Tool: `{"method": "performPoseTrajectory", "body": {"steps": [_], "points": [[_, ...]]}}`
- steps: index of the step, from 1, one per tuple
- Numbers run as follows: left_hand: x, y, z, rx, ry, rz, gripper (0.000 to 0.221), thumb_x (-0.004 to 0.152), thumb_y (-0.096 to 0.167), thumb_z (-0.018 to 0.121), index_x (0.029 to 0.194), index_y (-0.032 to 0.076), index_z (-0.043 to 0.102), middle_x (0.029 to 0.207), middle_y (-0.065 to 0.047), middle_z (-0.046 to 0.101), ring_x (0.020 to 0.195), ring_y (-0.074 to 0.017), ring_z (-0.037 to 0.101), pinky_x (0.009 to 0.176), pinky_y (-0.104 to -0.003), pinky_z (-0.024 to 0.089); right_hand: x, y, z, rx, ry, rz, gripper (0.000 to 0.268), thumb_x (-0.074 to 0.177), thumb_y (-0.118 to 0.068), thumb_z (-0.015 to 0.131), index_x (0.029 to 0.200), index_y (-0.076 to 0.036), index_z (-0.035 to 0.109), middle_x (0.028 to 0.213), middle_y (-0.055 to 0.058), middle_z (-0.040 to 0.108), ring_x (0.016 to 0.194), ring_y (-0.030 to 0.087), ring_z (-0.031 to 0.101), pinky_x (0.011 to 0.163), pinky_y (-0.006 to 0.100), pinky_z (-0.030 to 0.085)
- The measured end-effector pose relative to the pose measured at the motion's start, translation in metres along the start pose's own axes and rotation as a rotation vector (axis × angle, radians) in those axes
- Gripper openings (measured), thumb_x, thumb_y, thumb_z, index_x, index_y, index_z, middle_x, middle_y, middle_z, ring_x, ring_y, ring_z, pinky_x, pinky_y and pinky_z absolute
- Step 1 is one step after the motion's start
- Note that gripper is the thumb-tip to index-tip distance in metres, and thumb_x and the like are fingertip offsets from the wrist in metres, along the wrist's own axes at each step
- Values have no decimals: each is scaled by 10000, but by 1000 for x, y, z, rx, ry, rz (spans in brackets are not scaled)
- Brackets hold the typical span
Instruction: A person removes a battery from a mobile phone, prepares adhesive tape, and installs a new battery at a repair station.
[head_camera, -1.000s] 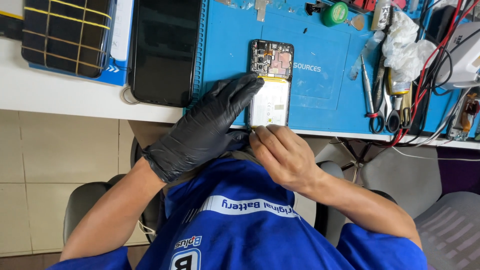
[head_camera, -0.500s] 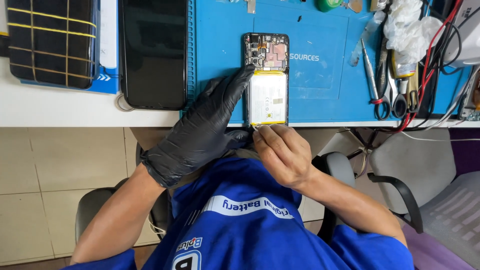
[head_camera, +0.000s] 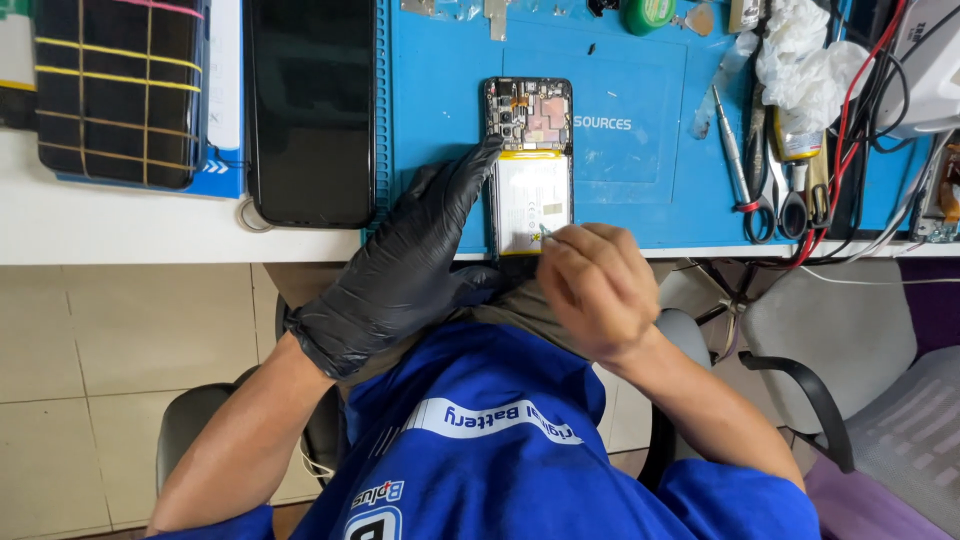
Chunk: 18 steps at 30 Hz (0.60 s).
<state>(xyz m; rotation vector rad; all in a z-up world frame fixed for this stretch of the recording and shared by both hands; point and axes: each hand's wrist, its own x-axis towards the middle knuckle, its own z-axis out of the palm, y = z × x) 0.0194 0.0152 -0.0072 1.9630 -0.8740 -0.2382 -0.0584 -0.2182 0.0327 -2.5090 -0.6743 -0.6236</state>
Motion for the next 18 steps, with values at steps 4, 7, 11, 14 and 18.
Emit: {"method": "performPoseTrajectory", "body": {"steps": [4, 7, 11, 14, 18], "points": [[4, 12, -11, -5, 20, 16, 1008, 1047, 361, 880, 1734, 21, 226, 1759, -256, 416, 1642, -428, 430, 1401, -533, 307, 28, 2, -28, 178, 46, 221, 164, 985, 232, 736, 1057, 94, 683, 1013, 234, 760, 913, 379, 729, 837, 418, 584], [7, 15, -13, -61, 31, -10, 1004, 1046, 358, 888, 1731, 23, 236, 1800, -225, 358, 1651, -412, 424, 1390, -518, 367, 26, 23, -30, 282, 134, 624, 46, 1082, 114, 694, 1055, 76, 688, 1007, 193, 719, 916, 258, 675, 834, 335, 556], [11, 15, -6, -68, 73, -19, 980, 1065, 335, 867, 1734, 25, 221, 1800, -248, 336, 1658, -435, 403, 1400, -537, 361, 23, 38, -19, 417, 125, 882, 58, 1072, -8, 765, 1082, -18, 709, 1011, 85, 735, 920, 141, 709, 827, 246, 593], [13, 18, -4, -42, 80, -36, 999, 1045, 319, 892, 1736, 29, 231, 1810, -229, 333, 1650, -442, 425, 1382, -533, 379, 29, 35, -9, 426, 128, 889, 44, 1058, -10, 748, 1072, -25, 709, 994, 75, 735, 904, 133, 701, 808, 240, 595], [16, 25, -9, -29, 81, -65, 986, 1032, 257, 897, 1727, 13, 240, 1781, -232, 369, 1630, -409, 430, 1382, -515, 389, 39, 29, 2, 480, 115, 873, 41, 1063, -23, 740, 1087, -23, 706, 1012, 73, 732, 911, 130, 689, 833, 252, 604]]}}
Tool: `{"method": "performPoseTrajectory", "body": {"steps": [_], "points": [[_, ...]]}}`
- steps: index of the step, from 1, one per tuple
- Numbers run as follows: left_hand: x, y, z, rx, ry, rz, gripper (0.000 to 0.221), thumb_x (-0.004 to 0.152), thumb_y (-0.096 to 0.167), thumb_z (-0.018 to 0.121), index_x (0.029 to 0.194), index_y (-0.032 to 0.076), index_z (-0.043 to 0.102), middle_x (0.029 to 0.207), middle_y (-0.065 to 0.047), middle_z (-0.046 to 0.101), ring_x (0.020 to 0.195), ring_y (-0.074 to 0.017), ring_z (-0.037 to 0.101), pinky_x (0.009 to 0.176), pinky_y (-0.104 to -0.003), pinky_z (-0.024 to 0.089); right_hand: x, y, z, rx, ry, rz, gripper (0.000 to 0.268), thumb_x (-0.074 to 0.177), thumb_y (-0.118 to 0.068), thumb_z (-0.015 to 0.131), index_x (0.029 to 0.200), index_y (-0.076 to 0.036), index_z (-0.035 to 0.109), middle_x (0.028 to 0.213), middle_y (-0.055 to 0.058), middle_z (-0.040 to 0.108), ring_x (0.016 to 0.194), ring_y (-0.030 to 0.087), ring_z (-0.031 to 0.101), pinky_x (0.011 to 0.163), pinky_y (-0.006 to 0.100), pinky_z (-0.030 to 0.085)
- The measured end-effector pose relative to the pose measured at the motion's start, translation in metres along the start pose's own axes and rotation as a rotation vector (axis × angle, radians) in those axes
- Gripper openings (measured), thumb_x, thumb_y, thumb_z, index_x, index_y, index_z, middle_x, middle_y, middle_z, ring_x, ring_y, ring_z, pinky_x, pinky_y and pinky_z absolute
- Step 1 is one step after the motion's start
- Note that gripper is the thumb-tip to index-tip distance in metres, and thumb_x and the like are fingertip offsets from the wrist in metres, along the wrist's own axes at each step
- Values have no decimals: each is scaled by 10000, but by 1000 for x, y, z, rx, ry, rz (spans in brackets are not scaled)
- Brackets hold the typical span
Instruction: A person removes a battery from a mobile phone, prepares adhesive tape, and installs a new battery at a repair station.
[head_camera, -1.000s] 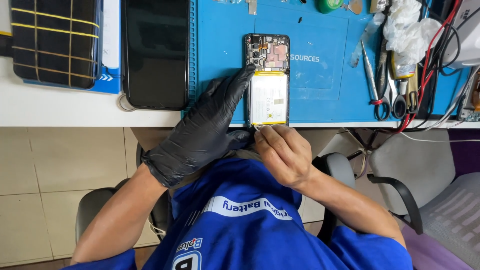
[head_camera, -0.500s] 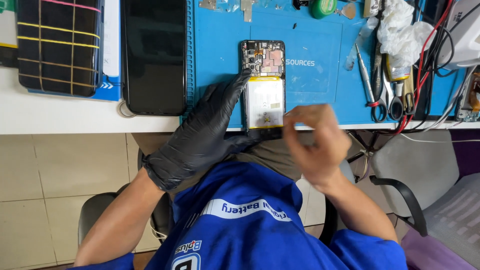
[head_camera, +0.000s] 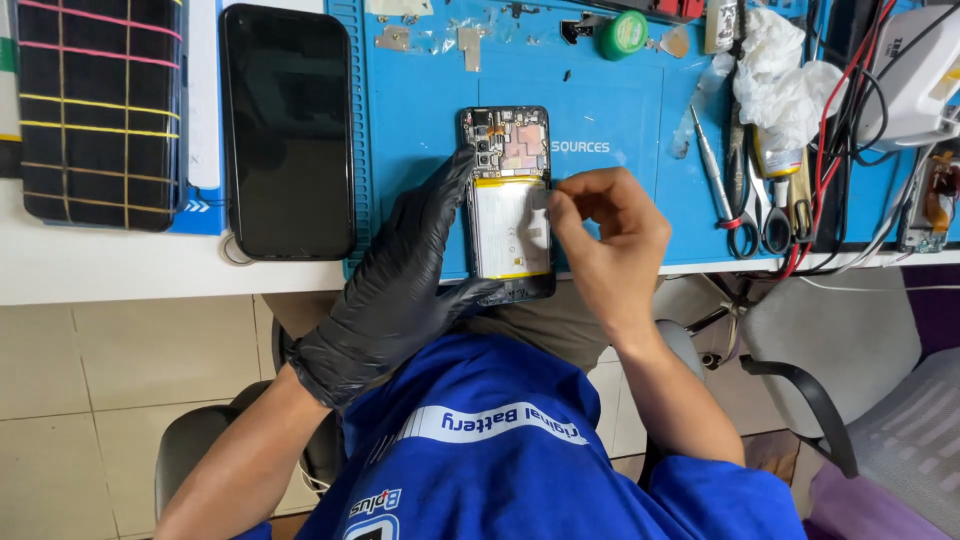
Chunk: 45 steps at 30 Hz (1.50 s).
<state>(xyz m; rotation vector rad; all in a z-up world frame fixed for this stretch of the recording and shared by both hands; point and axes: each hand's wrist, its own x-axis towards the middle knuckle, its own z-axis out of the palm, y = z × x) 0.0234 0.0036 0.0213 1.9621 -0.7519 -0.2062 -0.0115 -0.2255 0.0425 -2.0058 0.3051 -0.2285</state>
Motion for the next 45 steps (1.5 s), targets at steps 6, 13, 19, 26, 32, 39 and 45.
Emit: {"method": "performPoseTrajectory", "body": {"steps": [6, 13, 19, 26, 32, 39, 45], "points": [[-1, -7, 6, -6, 45, 31, 934, 1083, 284, 831, 1721, -33, 226, 1786, -258, 353, 1667, -426, 412, 1412, -510, 356, 35, -33, 5, -170, -397, -367, 61, 1049, 67, 688, 1068, 10, 699, 1019, 115, 708, 881, 220, 656, 811, 338, 553], [-10, 12, 24, 90, 182, -103, 953, 1047, 404, 828, 1721, 21, 273, 1677, -237, 469, 1524, -417, 527, 1312, -525, 431, 106, -57, 5, -314, -974, -514, 125, 1039, 66, 724, 1141, -2, 708, 1103, 156, 706, 998, 313, 688, 829, 417, 612], [-32, 28, 49, 321, 300, -302, 1053, 959, 637, 828, 1697, 43, 368, 1556, -219, 537, 1362, -418, 553, 1182, -553, 461, 135, -63, 25, -385, -1249, -626, 193, 1045, -12, 734, 1235, -44, 737, 1177, 143, 745, 964, 335, 731, 804, 477, 570], [-40, 33, 56, 231, 421, -319, 936, 1033, 533, 796, 1690, 25, 365, 1555, -225, 539, 1396, -401, 569, 1193, -535, 500, 148, -65, 29, -389, -1422, -854, 68, 1051, -26, 706, 1117, -11, 713, 1159, 151, 708, 1087, 368, 670, 858, 530, 562], [-39, 36, 53, 334, 414, -338, 960, 1045, 572, 783, 1698, 20, 346, 1560, -236, 565, 1359, -420, 611, 1168, -527, 512, 145, -61, 26, -522, -1414, -992, 176, 1073, -108, 692, 1225, -22, 674, 1237, 144, 697, 1116, 369, 642, 831, 532, 587], [-38, 36, 55, 293, 449, -306, 877, 1082, 527, 738, 1673, -5, 368, 1562, -240, 536, 1403, -409, 581, 1197, -524, 526, 134, -57, 24, -583, -1289, -1252, 93, 1032, 17, 720, 1013, -55, 665, 1132, 134, 652, 988, 306, 598, 782, 451, 562], [-41, 35, 61, 289, 470, -306, 886, 1077, 545, 733, 1684, 12, 369, 1567, -240, 541, 1408, -416, 580, 1198, -538, 521, 133, -56, 26, -651, -1321, -1253, 70, 1015, -6, 728, 1018, -65, 691, 1136, 131, 656, 1012, 316, 598, 779, 464, 570]]}}
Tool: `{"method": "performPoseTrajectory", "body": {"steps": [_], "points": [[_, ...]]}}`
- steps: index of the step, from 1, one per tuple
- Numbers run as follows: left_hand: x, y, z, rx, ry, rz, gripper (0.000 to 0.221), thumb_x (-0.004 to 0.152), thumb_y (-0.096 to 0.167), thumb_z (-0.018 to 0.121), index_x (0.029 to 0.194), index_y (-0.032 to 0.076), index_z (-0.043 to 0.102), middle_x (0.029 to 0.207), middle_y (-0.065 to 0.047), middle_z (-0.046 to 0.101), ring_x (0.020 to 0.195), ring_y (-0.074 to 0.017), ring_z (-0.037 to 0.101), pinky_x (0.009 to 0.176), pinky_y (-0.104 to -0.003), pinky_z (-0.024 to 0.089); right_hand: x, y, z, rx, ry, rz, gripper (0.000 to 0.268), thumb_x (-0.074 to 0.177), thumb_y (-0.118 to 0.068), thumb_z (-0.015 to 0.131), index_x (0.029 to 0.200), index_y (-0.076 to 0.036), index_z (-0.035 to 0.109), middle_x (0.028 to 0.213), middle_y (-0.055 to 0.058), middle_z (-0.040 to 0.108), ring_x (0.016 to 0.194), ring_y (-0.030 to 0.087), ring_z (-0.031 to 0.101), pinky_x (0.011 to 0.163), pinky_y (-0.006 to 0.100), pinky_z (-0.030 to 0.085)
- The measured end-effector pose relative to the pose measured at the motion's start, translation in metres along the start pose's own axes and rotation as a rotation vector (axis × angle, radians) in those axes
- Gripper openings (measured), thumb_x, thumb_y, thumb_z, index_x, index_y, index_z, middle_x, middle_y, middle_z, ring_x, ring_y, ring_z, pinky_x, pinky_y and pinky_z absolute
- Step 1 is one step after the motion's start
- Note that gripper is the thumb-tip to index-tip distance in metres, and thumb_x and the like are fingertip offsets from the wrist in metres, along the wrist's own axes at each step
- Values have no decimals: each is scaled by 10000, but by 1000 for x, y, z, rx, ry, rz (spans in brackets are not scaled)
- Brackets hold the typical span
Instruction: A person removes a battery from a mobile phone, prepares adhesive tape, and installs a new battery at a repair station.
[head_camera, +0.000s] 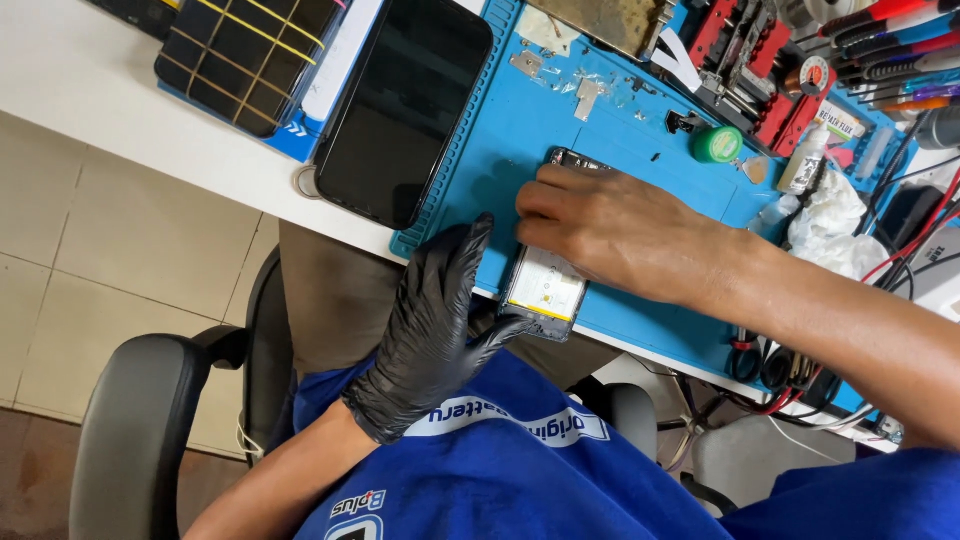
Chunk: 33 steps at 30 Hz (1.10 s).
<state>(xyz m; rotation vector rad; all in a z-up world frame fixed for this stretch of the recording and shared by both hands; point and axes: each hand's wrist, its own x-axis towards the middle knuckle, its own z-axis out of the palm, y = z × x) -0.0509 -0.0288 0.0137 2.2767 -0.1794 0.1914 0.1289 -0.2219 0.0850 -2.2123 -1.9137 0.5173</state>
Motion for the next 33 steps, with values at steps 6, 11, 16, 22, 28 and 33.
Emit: {"method": "performPoseTrajectory", "body": {"steps": [6, 11, 16, 22, 28, 33], "points": [[-8, 3, 22, 107, 34, -28, 942, 1011, 663, 708, 1588, -38, 456, 1574, -236, 548, 1422, -419, 550, 1221, -586, 447, 21, 2, -6, 94, -307, 35, 277, 906, 103, 648, 1118, -60, 720, 1087, 125, 655, 1077, 378, 615, 764, 553, 592], [-4, 3, 24, 60, 71, -42, 987, 969, 684, 757, 1596, -11, 443, 1587, -232, 554, 1457, -423, 552, 1227, -584, 449, 41, 16, -24, 172, -554, 97, 183, 860, 57, 673, 935, -110, 676, 1008, 75, 669, 967, 345, 631, 753, 511, 524], [1, 4, 26, 5, 112, -39, 684, 1031, 569, 722, 1479, 73, 579, 1499, -186, 601, 1397, -399, 574, 1203, -563, 450, 43, 14, -45, 310, -745, 279, 314, 896, 51, 541, 1031, -170, 718, 1098, -10, 710, 1058, 230, 637, 703, 450, 498], [7, 5, 40, 381, 169, 99, 697, 957, 629, 769, 1483, 190, 647, 1441, -212, 580, 1358, -487, 598, 1106, -676, 476, 27, 19, -40, 354, -357, 235, 158, 1000, 29, 659, 919, -96, 714, 917, 81, 714, 848, 330, 784, 685, 448, 622], [7, 14, 45, 248, 192, 51, 730, 988, 643, 703, 1423, 63, 609, 1446, -267, 579, 1372, -529, 568, 1158, -723, 394, 14, 19, -21, 372, -183, 208, 147, 985, -9, 679, 970, -130, 761, 933, 91, 726, 870, 373, 785, 669, 489, 625], [3, 9, 50, 267, 192, 34, 734, 989, 685, 668, 1403, 79, 635, 1428, -256, 601, 1328, -495, 600, 1155, -685, 421, 2, 14, -10, 136, -146, 84, 180, 941, 68, 679, 969, -100, 736, 985, 111, 710, 947, 429, 722, 663, 506, 625]]}}
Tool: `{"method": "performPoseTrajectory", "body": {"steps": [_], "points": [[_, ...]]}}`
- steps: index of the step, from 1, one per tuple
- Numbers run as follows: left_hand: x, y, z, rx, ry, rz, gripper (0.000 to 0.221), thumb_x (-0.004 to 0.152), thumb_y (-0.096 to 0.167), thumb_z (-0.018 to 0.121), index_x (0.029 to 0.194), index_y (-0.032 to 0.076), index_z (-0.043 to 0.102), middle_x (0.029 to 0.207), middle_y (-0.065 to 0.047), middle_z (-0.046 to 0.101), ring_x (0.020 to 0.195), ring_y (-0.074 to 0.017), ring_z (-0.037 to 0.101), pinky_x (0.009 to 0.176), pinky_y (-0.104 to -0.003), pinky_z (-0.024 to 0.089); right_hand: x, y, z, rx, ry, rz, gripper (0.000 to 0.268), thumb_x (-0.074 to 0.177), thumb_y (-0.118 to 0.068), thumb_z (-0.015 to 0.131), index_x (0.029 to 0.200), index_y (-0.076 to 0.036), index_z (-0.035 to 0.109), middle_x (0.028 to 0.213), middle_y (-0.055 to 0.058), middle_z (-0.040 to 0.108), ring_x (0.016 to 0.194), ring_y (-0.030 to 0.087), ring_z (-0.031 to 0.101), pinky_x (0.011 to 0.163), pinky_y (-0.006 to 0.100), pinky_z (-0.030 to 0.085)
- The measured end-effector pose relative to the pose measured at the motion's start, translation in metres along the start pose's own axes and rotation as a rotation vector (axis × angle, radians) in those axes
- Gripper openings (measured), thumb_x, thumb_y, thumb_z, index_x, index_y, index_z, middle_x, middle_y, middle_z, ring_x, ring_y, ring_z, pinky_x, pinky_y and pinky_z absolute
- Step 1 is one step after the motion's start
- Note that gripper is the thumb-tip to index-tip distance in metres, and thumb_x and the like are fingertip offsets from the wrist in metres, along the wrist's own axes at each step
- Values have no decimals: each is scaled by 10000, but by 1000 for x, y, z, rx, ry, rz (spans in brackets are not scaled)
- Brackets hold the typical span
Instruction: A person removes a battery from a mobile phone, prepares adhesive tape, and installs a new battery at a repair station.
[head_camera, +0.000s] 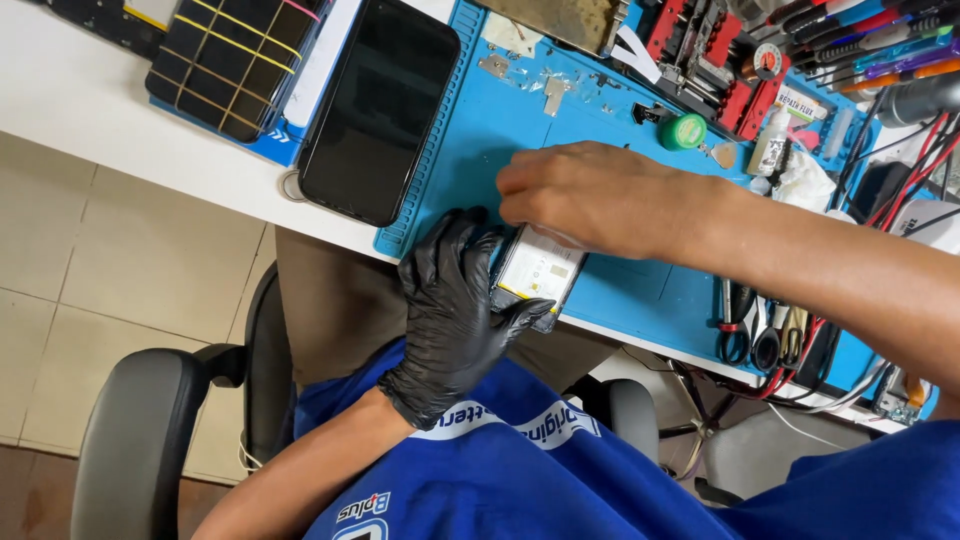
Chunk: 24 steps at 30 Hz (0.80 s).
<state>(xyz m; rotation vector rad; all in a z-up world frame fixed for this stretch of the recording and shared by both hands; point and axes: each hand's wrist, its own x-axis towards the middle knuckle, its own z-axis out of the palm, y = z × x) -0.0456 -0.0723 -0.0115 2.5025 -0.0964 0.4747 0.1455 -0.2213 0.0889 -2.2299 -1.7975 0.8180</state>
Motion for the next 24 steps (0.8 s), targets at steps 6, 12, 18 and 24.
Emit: {"method": "performPoseTrajectory", "body": {"steps": [6, 12, 18, 24], "points": [[5, 2, -6, -44, 21, 8, 781, 969, 674, 723, 1373, 9, 655, 1417, -335, 602, 1339, -574, 592, 1153, -707, 440, -5, -3, -4, 11, 54, -23, 191, 956, 63, 682, 1000, -110, 751, 1005, 69, 701, 1006, 387, 718, 675, 496, 624], [-1, -3, 4, -4, 25, 0, 866, 932, 738, 734, 1403, 18, 634, 1464, -311, 568, 1392, -552, 560, 1180, -725, 419, -9, -2, 11, -31, 58, -21, 221, 938, 69, 680, 1025, -116, 764, 1017, 79, 726, 1030, 396, 723, 695, 506, 637], [-4, -5, 9, -46, 44, 7, 883, 923, 724, 751, 1405, -7, 637, 1486, -359, 555, 1411, -588, 548, 1188, -727, 429, -3, -9, 10, 14, 35, -39, 295, 897, 126, 644, 1066, -84, 764, 1044, 92, 739, 1077, 413, 724, 758, 503, 646], [1, -5, 6, -84, 45, 3, 893, 892, 714, 797, 1377, -19, 645, 1480, -376, 548, 1393, -596, 556, 1160, -732, 456, 12, -2, -4, 119, -183, 69, 202, 957, 70, 642, 965, -87, 769, 892, 101, 718, 811, 411, 767, 583, 468, 611]]}}
